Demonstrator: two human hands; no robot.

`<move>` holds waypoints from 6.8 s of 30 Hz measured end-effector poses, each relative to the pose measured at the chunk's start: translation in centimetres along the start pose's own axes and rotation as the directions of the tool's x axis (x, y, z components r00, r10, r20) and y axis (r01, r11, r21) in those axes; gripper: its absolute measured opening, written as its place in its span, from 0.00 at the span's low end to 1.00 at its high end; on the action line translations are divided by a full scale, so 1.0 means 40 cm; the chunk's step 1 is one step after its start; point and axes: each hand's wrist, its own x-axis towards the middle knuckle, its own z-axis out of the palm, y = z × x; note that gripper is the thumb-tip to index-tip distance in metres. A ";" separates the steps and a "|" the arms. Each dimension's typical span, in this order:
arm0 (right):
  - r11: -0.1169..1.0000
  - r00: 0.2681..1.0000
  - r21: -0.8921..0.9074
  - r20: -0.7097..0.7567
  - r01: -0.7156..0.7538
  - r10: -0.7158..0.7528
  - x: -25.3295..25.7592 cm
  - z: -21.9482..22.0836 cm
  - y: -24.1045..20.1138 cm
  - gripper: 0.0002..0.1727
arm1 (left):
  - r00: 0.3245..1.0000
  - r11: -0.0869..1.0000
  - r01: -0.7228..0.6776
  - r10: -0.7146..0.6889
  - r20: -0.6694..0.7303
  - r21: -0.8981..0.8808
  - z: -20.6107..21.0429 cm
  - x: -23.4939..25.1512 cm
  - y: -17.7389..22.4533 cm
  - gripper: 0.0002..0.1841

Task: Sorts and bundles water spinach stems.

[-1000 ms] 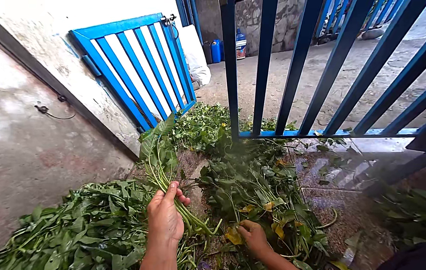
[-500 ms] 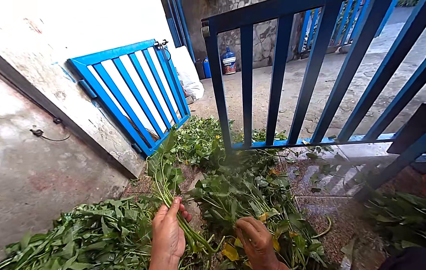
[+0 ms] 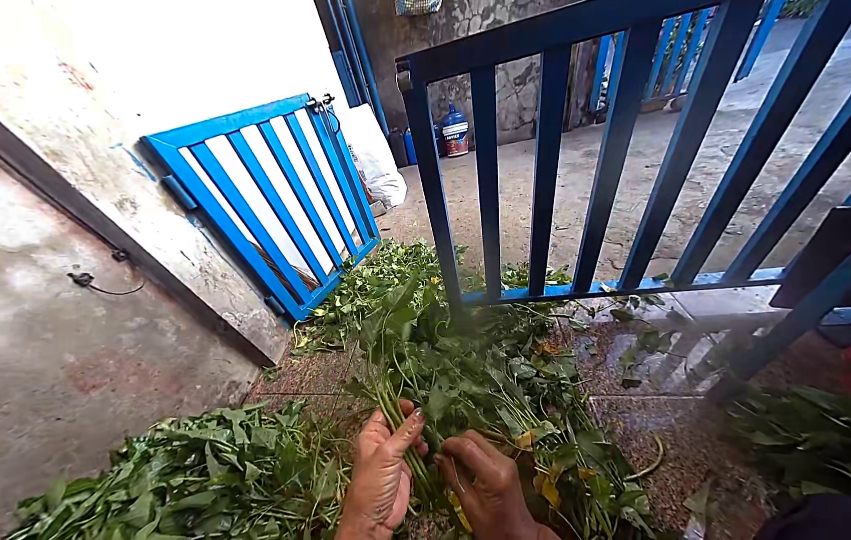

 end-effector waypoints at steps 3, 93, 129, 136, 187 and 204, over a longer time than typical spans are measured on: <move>0.994 0.995 0.102 0.091 -0.037 0.028 -0.005 -0.001 -0.009 0.09 | 0.998 0.999 -0.045 0.045 0.034 -0.007 0.000 0.003 0.005 0.09; 0.616 0.767 0.479 0.231 -0.625 0.598 0.050 -0.083 -0.088 0.06 | 0.897 0.999 -0.026 0.011 -0.443 -0.027 0.002 0.011 0.044 0.08; 0.689 0.592 -0.259 0.364 -0.677 0.719 0.026 -0.085 0.218 0.27 | 0.912 0.998 -0.021 0.042 -0.408 0.054 -0.044 0.028 0.057 0.07; 0.223 0.121 -0.647 0.198 -0.729 0.973 -0.051 -0.185 0.592 0.31 | 0.916 0.999 -0.033 0.046 -0.397 0.039 -0.045 0.023 0.071 0.07; 0.721 0.741 0.194 0.285 -0.665 0.607 0.094 -0.175 0.014 0.13 | 0.981 0.994 0.107 -0.105 -0.164 0.003 0.011 -0.015 0.022 0.07; 0.842 0.673 -0.013 0.594 -0.540 0.441 0.146 -0.089 -0.089 0.17 | 0.976 0.992 0.104 -0.086 -0.202 0.078 0.031 -0.030 -0.039 0.08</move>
